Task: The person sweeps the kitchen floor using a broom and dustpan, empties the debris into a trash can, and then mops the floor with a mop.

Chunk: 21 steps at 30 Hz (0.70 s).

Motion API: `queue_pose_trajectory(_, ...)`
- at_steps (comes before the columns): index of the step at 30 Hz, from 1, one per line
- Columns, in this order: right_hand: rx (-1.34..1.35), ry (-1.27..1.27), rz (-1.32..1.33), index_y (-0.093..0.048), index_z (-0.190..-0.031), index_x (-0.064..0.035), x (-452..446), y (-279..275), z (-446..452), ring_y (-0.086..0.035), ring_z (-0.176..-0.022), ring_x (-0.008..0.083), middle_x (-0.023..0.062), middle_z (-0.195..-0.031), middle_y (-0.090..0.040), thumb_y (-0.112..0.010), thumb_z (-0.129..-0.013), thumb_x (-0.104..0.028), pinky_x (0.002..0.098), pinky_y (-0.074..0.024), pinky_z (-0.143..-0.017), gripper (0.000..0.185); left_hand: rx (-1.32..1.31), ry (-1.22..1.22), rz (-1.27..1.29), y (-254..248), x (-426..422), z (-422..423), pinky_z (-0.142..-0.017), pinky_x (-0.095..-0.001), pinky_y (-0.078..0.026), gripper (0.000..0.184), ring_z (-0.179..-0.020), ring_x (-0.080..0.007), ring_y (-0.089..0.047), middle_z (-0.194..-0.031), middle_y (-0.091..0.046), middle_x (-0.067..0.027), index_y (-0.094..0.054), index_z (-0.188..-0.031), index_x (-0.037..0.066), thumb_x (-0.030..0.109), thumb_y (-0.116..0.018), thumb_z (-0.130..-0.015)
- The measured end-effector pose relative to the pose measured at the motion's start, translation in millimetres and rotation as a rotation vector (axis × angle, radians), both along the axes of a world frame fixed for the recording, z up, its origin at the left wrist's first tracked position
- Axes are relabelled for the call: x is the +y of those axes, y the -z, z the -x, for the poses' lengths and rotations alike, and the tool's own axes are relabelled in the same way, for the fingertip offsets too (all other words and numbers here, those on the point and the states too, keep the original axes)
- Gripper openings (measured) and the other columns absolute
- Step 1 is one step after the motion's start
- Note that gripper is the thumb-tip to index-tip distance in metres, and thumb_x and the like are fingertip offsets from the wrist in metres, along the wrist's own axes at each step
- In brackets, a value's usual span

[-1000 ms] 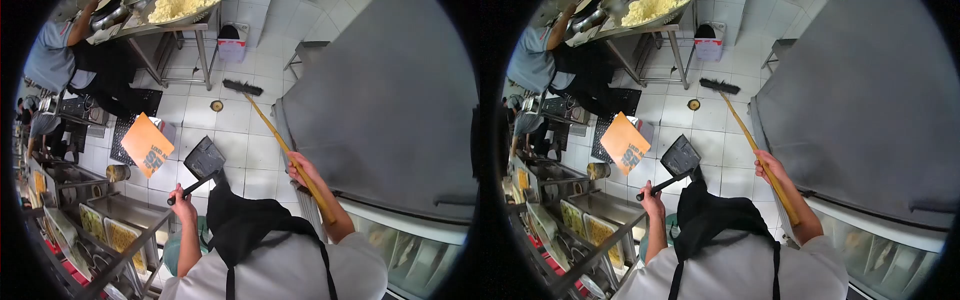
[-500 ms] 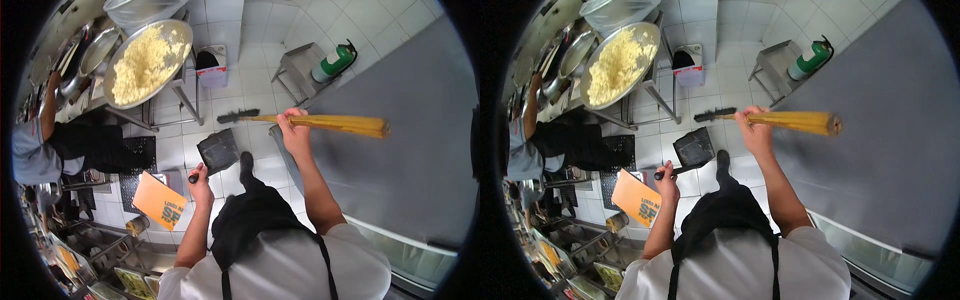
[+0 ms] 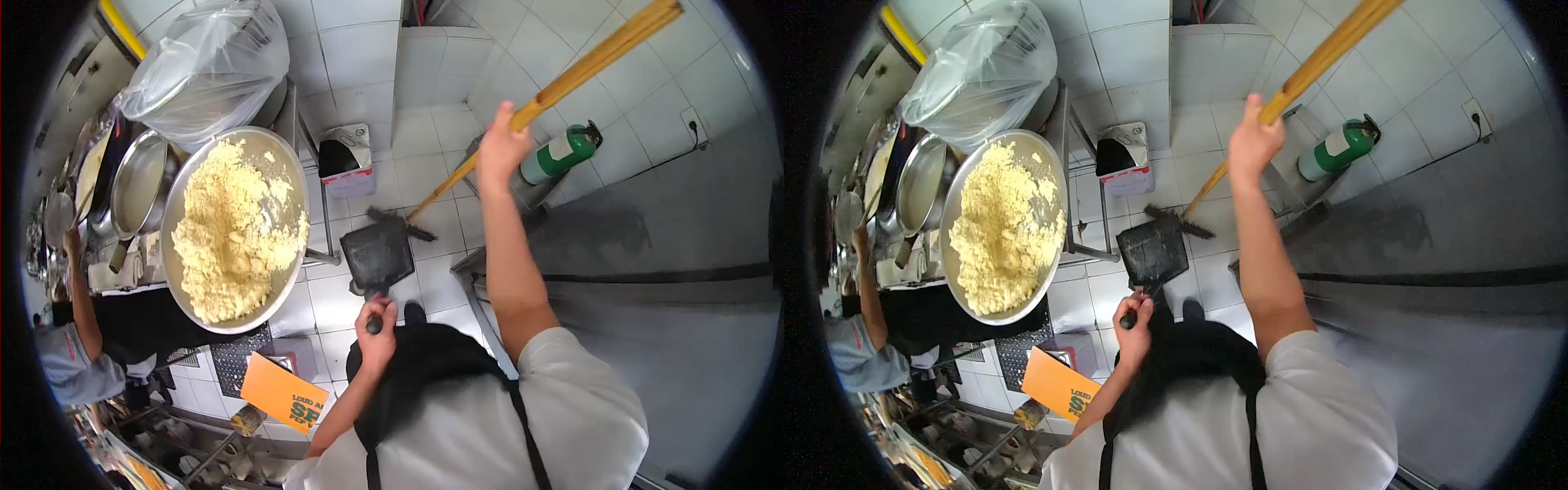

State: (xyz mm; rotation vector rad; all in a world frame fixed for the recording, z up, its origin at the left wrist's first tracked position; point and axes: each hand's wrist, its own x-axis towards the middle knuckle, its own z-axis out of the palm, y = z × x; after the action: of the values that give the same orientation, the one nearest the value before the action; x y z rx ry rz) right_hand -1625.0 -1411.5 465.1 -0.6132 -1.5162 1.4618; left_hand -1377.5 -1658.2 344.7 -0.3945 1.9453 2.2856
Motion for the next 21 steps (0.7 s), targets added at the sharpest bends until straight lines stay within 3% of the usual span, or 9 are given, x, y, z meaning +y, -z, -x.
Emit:
queue_pose_trajectory(3, 0.143, 0.001, 0.093, -0.054, -0.080, -0.0007, 22.2, -35.8, 23.4, -0.045, -0.062, 0.0095, 0.0000, -0.065, -0.049, -0.067, -0.090, -0.028, 0.0285, -0.0388, -0.057, 0.032, 0.110, 0.048, 0.047, 4.4, 2.8, 52.5, -0.097, -0.0353, -0.038, 0.025, -0.095, -0.0149, -0.054, -0.082, -0.060, -0.0041, -0.046, -0.073, 0.007, 0.008, -0.067, -0.087)
queue_pose_trajectory(6, 0.145, 0.043, -0.108, -0.050, -0.083, -0.0046, 38.6, -94.2, 31.9, -0.046, -0.055, 0.0122, 0.0003, -0.066, -0.049, -0.065, -0.091, -0.036, 0.0309, -0.0400, -0.053, 0.035, 0.096, 0.098, 0.116, -5.2, 3.0, 97.4, -0.102, -0.0403, -0.037, 0.027, -0.087, -0.0153, -0.057, -0.072, -0.058, -0.0027, -0.046, -0.070, 0.006, 0.007, -0.069, -0.083)
queue_pose_trajectory(7, 0.325, -0.174, -0.151, -0.047, -0.080, -0.0046, 51.5, -104.0, 37.0, -0.047, -0.057, 0.0129, 0.0010, -0.066, -0.047, -0.063, -0.092, -0.036, 0.0321, -0.0415, -0.054, 0.037, 0.119, 0.126, 0.112, -6.0, 5.4, 110.7, -0.103, -0.0404, -0.037, 0.027, -0.089, -0.0163, -0.058, -0.072, -0.058, -0.0030, -0.046, -0.070, 0.006, 0.007, -0.069, -0.083)
queue_pose_trajectory(9, 0.307, -0.487, -0.216, -0.044, -0.075, -0.0047, 55.9, -130.7, 36.2, -0.044, -0.053, 0.0135, 0.0012, -0.061, -0.043, -0.060, -0.093, -0.038, 0.0324, -0.0418, -0.053, 0.041, 0.158, 0.188, 0.106, -4.6, 11.5, 135.4, -0.105, -0.0407, -0.036, 0.026, -0.093, -0.0182, -0.059, -0.071, -0.058, -0.0035, -0.047, -0.070, 0.006, 0.007, -0.069, -0.082)
queue_pose_trajectory(12, 0.348, -0.340, -0.217, -0.041, -0.071, -0.0064, 71.5, -128.4, 75.7, -0.040, -0.049, 0.0137, 0.0009, -0.056, -0.038, -0.058, -0.094, -0.040, 0.0319, -0.0410, -0.051, 0.044, 0.137, 0.239, 0.129, -8.8, 33.2, 171.7, -0.106, -0.0407, -0.035, 0.025, -0.099, -0.0199, -0.059, -0.073, -0.058, -0.0040, -0.047, -0.070, 0.006, 0.005, -0.069, -0.082)
queue_pose_trajectory(16, 0.487, -0.141, -0.198, -0.047, -0.078, -0.0035, 128.6, -119.8, 124.3, -0.042, -0.047, 0.0116, 0.0004, -0.054, -0.042, -0.059, -0.095, -0.030, 0.0305, -0.0435, -0.050, 0.033, 0.070, 0.308, 0.177, 6.6, 68.5, 219.4, -0.099, -0.0377, -0.040, 0.021, -0.105, -0.0200, -0.059, -0.080, -0.060, -0.0038, -0.047, -0.071, 0.006, -0.003, -0.063, -0.080)
queue_pose_trajectory(21, 0.535, -0.161, -0.138, -0.045, -0.077, -0.0045, 224.6, -87.8, 194.6, -0.041, -0.047, 0.0107, 0.0007, -0.055, -0.041, -0.056, -0.097, -0.023, 0.0314, -0.0426, -0.049, 0.029, 0.070, 0.342, 0.225, 40.7, 147.8, 310.2, -0.091, -0.0351, -0.044, 0.018, -0.107, -0.0247, -0.060, -0.082, -0.062, -0.0065, -0.048, -0.072, 0.005, -0.010, -0.056, -0.079)
